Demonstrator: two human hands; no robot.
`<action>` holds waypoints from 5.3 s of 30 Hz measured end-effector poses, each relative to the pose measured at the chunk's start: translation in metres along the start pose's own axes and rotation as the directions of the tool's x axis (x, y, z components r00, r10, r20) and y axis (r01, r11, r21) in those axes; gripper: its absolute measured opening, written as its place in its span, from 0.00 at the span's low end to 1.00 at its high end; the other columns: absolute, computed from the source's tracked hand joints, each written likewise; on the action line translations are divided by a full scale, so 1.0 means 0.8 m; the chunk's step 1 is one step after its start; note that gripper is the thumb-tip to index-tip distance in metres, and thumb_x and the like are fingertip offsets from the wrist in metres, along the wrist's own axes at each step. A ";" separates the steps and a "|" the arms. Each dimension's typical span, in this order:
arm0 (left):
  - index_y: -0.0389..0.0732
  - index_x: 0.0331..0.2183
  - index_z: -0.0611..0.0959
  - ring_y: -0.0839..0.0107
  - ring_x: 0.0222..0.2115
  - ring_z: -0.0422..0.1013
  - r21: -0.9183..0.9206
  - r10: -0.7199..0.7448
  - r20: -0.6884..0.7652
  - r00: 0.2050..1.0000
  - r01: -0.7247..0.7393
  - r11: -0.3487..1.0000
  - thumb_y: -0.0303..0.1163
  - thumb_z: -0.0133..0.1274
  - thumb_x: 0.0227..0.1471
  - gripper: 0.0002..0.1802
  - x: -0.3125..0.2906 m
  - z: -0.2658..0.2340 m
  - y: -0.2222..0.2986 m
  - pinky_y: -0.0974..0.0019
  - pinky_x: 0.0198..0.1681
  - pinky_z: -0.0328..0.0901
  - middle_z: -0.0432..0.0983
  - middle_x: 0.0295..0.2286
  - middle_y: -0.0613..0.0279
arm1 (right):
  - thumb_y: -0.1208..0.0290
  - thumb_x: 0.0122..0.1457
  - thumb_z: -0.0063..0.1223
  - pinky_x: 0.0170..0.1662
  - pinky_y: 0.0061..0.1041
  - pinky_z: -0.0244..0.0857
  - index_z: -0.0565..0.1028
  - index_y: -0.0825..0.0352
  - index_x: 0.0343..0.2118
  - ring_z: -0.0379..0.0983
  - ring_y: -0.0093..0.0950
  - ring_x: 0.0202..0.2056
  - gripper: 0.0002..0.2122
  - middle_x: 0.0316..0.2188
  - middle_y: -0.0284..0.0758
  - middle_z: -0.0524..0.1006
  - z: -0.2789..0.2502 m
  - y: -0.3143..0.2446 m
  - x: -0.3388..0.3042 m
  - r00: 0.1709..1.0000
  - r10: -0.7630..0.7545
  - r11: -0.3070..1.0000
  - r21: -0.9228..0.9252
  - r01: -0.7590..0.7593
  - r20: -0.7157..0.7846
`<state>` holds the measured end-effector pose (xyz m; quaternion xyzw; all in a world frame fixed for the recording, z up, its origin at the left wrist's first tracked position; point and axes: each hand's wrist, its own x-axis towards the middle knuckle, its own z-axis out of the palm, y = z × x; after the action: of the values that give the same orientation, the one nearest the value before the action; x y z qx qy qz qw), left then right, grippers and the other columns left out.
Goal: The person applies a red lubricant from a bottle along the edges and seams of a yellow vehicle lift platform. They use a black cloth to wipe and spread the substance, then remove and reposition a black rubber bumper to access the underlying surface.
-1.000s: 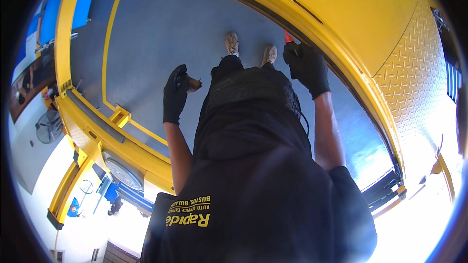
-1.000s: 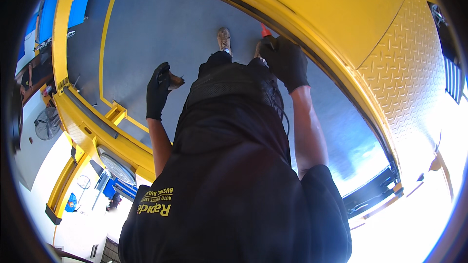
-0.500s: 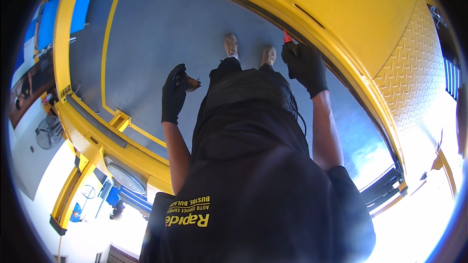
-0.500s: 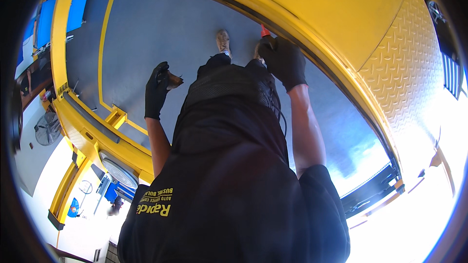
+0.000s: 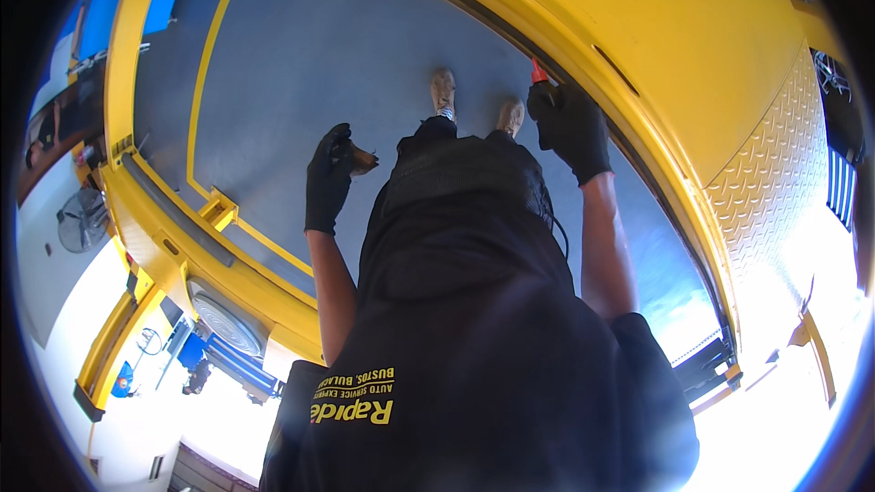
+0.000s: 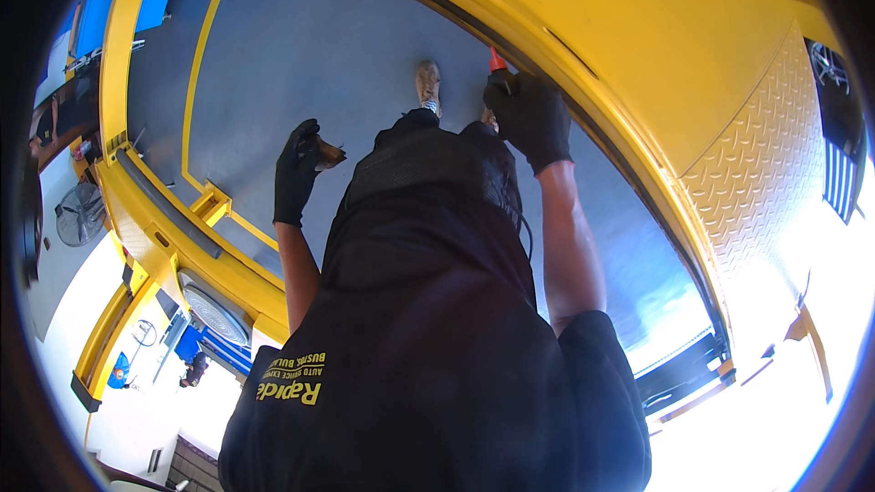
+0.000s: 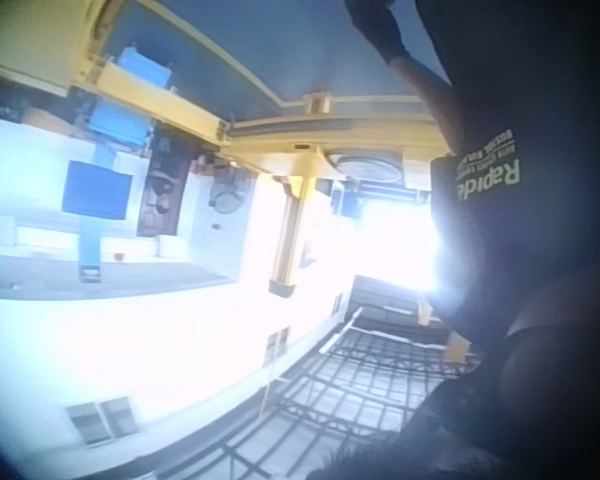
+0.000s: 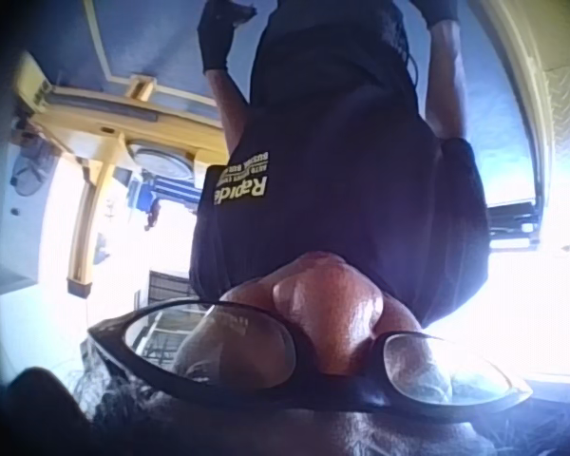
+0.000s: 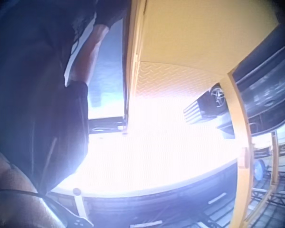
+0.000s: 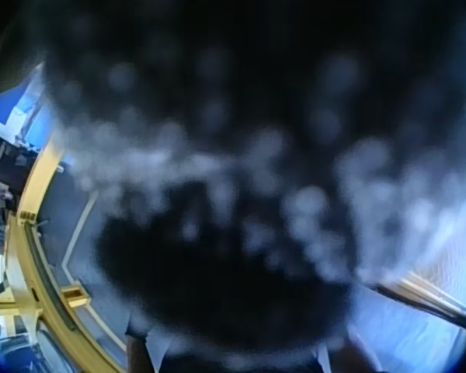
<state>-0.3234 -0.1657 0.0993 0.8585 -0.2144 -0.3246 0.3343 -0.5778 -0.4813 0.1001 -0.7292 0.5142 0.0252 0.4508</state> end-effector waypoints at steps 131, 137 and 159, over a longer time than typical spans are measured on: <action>0.36 0.67 0.61 0.73 0.57 0.66 -0.278 -0.632 -0.678 -0.375 -0.665 0.693 0.32 0.59 0.63 0.37 -0.244 -0.466 -0.249 0.62 0.62 0.62 0.66 0.60 0.60 | 0.63 0.70 0.49 0.43 0.36 0.70 0.78 0.71 0.44 0.76 0.38 0.36 0.14 0.35 0.39 0.80 0.851 -0.705 -0.420 -0.845 -0.406 0.240 0.932 0.270 0.349; 0.36 0.63 0.66 0.74 0.54 0.70 -0.261 -0.733 -0.565 -0.379 -0.761 0.594 0.23 0.64 0.56 0.37 -0.231 -0.466 -0.255 0.65 0.57 0.68 0.71 0.55 0.61 | 0.63 0.70 0.50 0.42 0.36 0.70 0.77 0.69 0.44 0.76 0.41 0.37 0.12 0.39 0.40 0.78 0.852 -0.715 -0.447 -0.744 -0.640 -0.002 0.968 0.253 0.193; 0.40 0.67 0.58 0.70 0.58 0.65 -0.235 -0.653 -0.560 -0.510 -0.658 0.715 0.32 0.67 0.54 0.47 -0.252 -0.448 -0.246 0.62 0.61 0.65 0.66 0.58 0.60 | 0.72 0.70 0.52 0.29 0.25 0.60 0.70 0.66 0.30 0.62 0.17 0.26 0.10 0.22 0.25 0.65 0.805 -0.715 -0.442 -0.766 -0.208 0.618 0.689 0.379 0.608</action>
<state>-0.1834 0.2428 0.2454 0.4303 0.3411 0.5623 0.6184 -0.0272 0.2529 0.2564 -0.4719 -0.5196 0.4470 0.5545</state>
